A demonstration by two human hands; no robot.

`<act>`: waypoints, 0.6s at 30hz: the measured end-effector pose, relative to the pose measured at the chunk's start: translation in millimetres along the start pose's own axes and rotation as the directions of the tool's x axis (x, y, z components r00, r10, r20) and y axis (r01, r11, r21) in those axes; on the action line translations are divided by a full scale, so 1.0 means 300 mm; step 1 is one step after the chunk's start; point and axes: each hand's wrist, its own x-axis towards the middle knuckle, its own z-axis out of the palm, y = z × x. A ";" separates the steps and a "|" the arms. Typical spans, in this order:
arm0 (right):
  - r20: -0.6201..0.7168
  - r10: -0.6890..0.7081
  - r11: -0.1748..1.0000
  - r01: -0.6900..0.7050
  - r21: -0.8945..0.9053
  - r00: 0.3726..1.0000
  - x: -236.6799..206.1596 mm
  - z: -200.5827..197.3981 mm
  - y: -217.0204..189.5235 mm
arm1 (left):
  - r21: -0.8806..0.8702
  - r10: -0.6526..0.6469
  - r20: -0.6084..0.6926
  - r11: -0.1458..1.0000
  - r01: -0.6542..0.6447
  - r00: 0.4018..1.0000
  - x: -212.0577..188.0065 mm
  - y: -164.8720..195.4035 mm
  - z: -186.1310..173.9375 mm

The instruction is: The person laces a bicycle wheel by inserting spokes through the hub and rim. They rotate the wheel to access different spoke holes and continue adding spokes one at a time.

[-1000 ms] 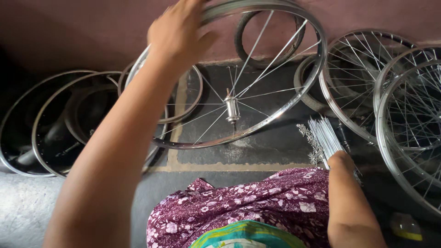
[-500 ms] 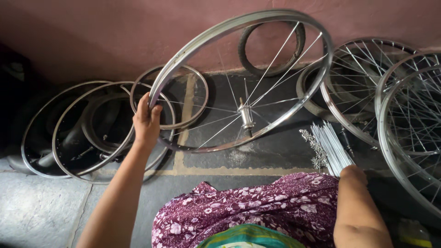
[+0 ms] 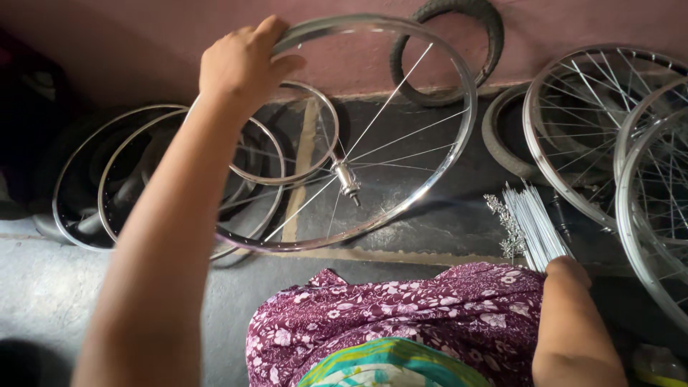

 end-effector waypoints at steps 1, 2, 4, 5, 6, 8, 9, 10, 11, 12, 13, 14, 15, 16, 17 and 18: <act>-0.032 0.029 0.999 -0.027 0.037 0.999 -0.005 -0.001 0.000 | 0.018 -0.011 -0.023 1.000 0.011 1.000 0.008 0.016 0.012; -0.063 0.062 0.995 -0.057 0.079 0.996 -0.009 -0.001 0.000 | 0.034 -0.017 -0.047 0.999 0.019 0.999 0.022 0.029 0.023; -0.097 0.083 0.991 -0.071 0.117 0.992 -0.013 0.001 0.005 | 0.054 -0.001 -0.086 0.999 0.005 0.996 0.043 0.045 0.042; -0.102 0.068 0.993 -0.057 0.108 0.993 -0.013 0.002 0.010 | 0.057 0.017 -0.100 0.998 -0.011 0.995 0.050 0.052 0.054; -0.109 0.049 0.994 -0.038 0.099 0.993 -0.013 0.003 0.017 | 0.062 0.032 -0.117 0.998 -0.024 0.993 0.058 0.054 0.063; -0.165 0.271 0.843 -0.151 0.516 0.948 -0.027 0.013 0.034 | 0.078 0.021 -0.124 0.997 -0.011 0.992 0.075 0.054 0.083; -0.153 0.382 0.698 -0.176 0.695 0.911 -0.038 0.018 0.046 | 0.086 0.017 -0.127 0.996 -0.006 0.992 0.081 0.053 0.094; -0.269 0.239 0.860 -0.075 0.505 0.933 -0.046 0.020 0.066 | 0.077 0.005 -0.124 0.997 0.005 0.992 0.086 0.049 0.103; -0.343 0.067 0.960 0.033 0.279 0.937 -0.061 0.016 0.090 | 0.069 -0.007 -0.122 0.998 0.016 0.992 0.089 0.041 0.110; -0.370 -0.120 0.989 0.141 0.032 0.921 -0.086 0.007 0.107 | 0.061 -0.022 -0.121 0.998 0.029 0.992 0.090 0.033 0.117; -0.427 -0.230 0.969 0.245 -0.021 0.874 -0.125 0.002 0.121 | 0.058 -0.008 -0.137 0.998 0.016 0.991 0.089 0.024 0.122; -0.476 -0.339 0.936 0.343 -0.080 0.811 -0.178 -0.002 0.135 | 0.056 0.004 -0.153 0.998 0.005 0.988 0.086 0.014 0.125; -0.515 -0.441 0.890 0.432 -0.144 0.735 -0.240 -0.013 0.139 | 0.055 0.017 -0.166 0.998 -0.008 0.986 0.082 0.005 0.126; -0.498 -0.480 0.859 0.502 -0.099 0.722 -0.305 -0.031 0.126 | 0.064 0.001 -0.156 0.998 0.009 0.988 0.077 -0.001 0.127; -0.483 -0.516 0.823 0.566 -0.050 0.707 -0.377 -0.050 0.101 | 0.072 -0.013 -0.146 0.997 0.024 0.989 0.071 -0.005 0.127; -0.471 -0.551 0.781 0.625 0.001 0.689 -0.456 -0.070 0.074 | 0.079 -0.027 -0.136 0.996 0.038 0.990 0.065 -0.006 0.127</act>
